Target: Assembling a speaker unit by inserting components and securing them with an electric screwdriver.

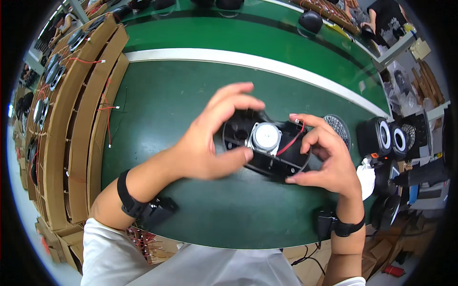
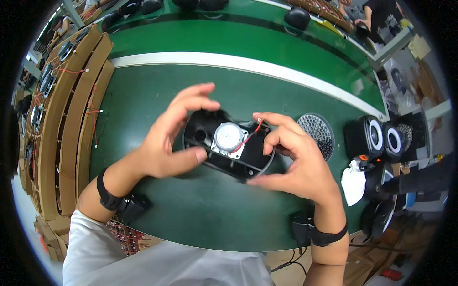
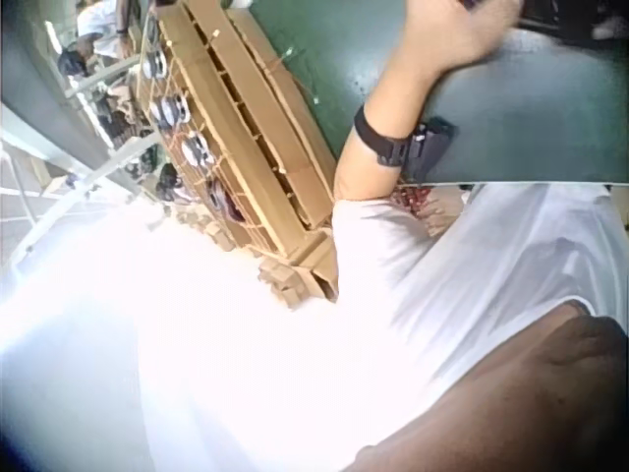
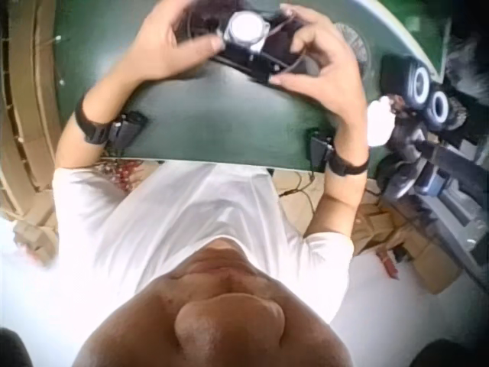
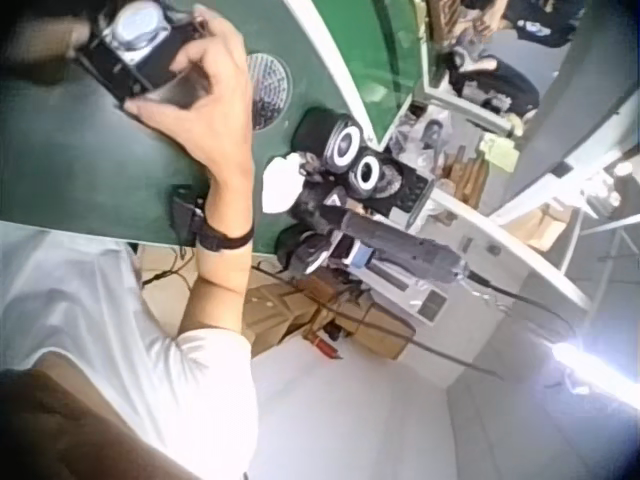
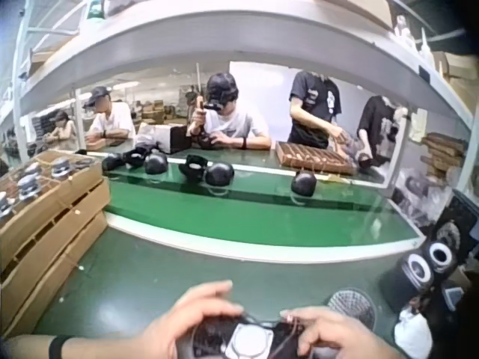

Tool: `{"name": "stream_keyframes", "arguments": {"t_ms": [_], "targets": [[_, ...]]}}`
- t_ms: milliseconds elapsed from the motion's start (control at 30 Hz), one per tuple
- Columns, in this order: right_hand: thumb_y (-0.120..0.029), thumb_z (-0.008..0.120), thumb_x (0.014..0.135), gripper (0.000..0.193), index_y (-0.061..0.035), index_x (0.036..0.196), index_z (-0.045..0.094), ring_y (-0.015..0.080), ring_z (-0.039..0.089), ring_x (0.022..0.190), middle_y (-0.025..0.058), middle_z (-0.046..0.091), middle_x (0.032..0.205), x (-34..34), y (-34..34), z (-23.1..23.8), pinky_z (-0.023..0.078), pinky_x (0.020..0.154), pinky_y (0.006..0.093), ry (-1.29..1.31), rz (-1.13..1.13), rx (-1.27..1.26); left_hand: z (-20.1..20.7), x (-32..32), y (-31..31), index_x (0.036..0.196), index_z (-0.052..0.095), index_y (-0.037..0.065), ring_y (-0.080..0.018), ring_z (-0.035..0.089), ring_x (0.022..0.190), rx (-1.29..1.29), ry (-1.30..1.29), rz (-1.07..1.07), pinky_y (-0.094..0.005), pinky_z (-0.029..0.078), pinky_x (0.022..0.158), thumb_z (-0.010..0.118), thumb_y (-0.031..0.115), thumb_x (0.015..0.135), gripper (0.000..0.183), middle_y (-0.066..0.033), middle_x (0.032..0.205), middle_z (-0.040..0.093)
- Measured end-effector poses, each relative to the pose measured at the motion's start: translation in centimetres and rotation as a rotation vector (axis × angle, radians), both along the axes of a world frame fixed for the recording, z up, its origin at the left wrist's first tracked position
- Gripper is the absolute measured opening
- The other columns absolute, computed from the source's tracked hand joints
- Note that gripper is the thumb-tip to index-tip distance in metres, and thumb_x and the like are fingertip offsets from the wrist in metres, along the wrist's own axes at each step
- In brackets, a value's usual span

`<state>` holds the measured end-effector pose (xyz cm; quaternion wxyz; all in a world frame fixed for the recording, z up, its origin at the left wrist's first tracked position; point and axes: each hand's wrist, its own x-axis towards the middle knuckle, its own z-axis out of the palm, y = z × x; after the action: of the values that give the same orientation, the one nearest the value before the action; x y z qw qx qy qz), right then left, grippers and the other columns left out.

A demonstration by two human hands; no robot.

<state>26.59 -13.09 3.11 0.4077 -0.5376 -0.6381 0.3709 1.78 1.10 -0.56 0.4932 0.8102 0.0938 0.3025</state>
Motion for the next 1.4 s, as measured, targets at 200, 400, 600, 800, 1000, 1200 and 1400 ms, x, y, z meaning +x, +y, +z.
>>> {"name": "stream_keyframes", "arguments": {"t_ms": [200, 400, 600, 800, 1000, 1200, 1400], "targets": [[-0.017, 0.084, 0.059, 0.05, -0.006, 0.098, 0.055, 0.0307, 0.052, 0.127, 0.0229, 0.047, 0.145, 0.5, -0.9, 0.7, 0.04, 0.105, 0.0403, -0.038, -0.003, -0.005, -0.2, 0.9, -2.7, 0.138, 0.046, 0.002, -0.0327, 0.042, 0.136, 0.112, 0.037, 0.046, -0.0423, 0.035, 0.109, 0.079, 0.006, 0.068, 0.077, -0.0232, 0.145, 0.04], [-0.009, 0.077, 0.069, 0.027, -0.0026, 0.091, 0.063, 0.0236, 0.058, 0.085, 0.0094, 0.064, 0.092, -4.3, 1.0, 3.1, 0.044, 0.081, 0.0359, -0.588, -0.124, 0.23, -1.3, 1.2, -2.9, 0.147, 0.029, -0.003, -0.0351, 0.042, 0.137, 0.124, -0.025, 0.058, -0.0458, 0.035, 0.113, 0.079, 0.008, 0.072, 0.091, -0.0248, 0.146, 0.04], [-0.026, 0.087, 0.062, 0.043, -0.0033, 0.095, 0.069, 0.0281, 0.056, 0.076, 0.0083, 0.063, 0.083, -6.3, 0.9, 3.6, 0.041, 0.072, 0.0377, -0.901, -0.22, 0.124, -1.6, 1.4, -2.7, 0.146, 0.032, -0.004, -0.0377, 0.044, 0.135, 0.115, -0.082, 0.01, -0.0458, 0.038, 0.11, 0.081, 0.006, 0.069, 0.091, -0.0261, 0.144, 0.042], [-0.035, 0.087, 0.056, 0.053, -0.0033, 0.096, 0.07, 0.0279, 0.055, 0.075, 0.0075, 0.062, 0.08, -7.0, 1.6, 2.8, 0.043, 0.072, 0.038, -0.991, -0.273, 0.148, -2.1, 1.5, -2.9, 0.143, 0.037, -0.006, -0.0387, 0.047, 0.132, 0.12, -0.095, 0.05, -0.0452, 0.041, 0.107, 0.081, 0.005, 0.066, 0.089, -0.0262, 0.142, 0.045], [-0.033, 0.087, 0.055, 0.051, -0.0028, 0.092, 0.07, 0.0264, 0.055, 0.073, 0.0071, 0.062, 0.079, -7.0, 1.5, 2.9, 0.045, 0.068, 0.0365, -0.942, -0.286, 0.121, -1.7, 1.6, -2.9, 0.141, 0.039, -0.007, -0.0391, 0.047, 0.131, 0.143, -0.097, 0.057, -0.0446, 0.041, 0.106, 0.081, 0.004, 0.065, 0.087, -0.0254, 0.141, 0.046], [-0.032, 0.088, 0.055, 0.049, -0.0019, 0.09, 0.07, 0.0256, 0.055, 0.072, 0.0072, 0.061, 0.077, -5.7, 1.6, 2.5, 0.046, 0.067, 0.0366, -0.932, -0.225, 0.178, -1.8, 1.7, -2.7, 0.141, 0.04, -0.007, -0.0397, 0.047, 0.13, 0.195, -0.104, 0.052, -0.0448, 0.042, 0.104, 0.082, 0.005, 0.064, 0.088, -0.0254, 0.139, 0.047], [-0.031, 0.088, 0.056, 0.048, -0.0013, 0.089, 0.07, 0.0255, 0.054, 0.071, 0.0073, 0.061, 0.077, -5.8, 1.6, 2.5, 0.047, 0.068, 0.0358, -0.901, -0.217, 0.169, -1.6, 1.6, -2.8, 0.14, 0.04, -0.006, -0.0396, 0.048, 0.129, 0.19, -0.094, 0.059, -0.0448, 0.042, 0.104, 0.082, 0.005, 0.064, 0.087, -0.0261, 0.139, 0.047]]}}
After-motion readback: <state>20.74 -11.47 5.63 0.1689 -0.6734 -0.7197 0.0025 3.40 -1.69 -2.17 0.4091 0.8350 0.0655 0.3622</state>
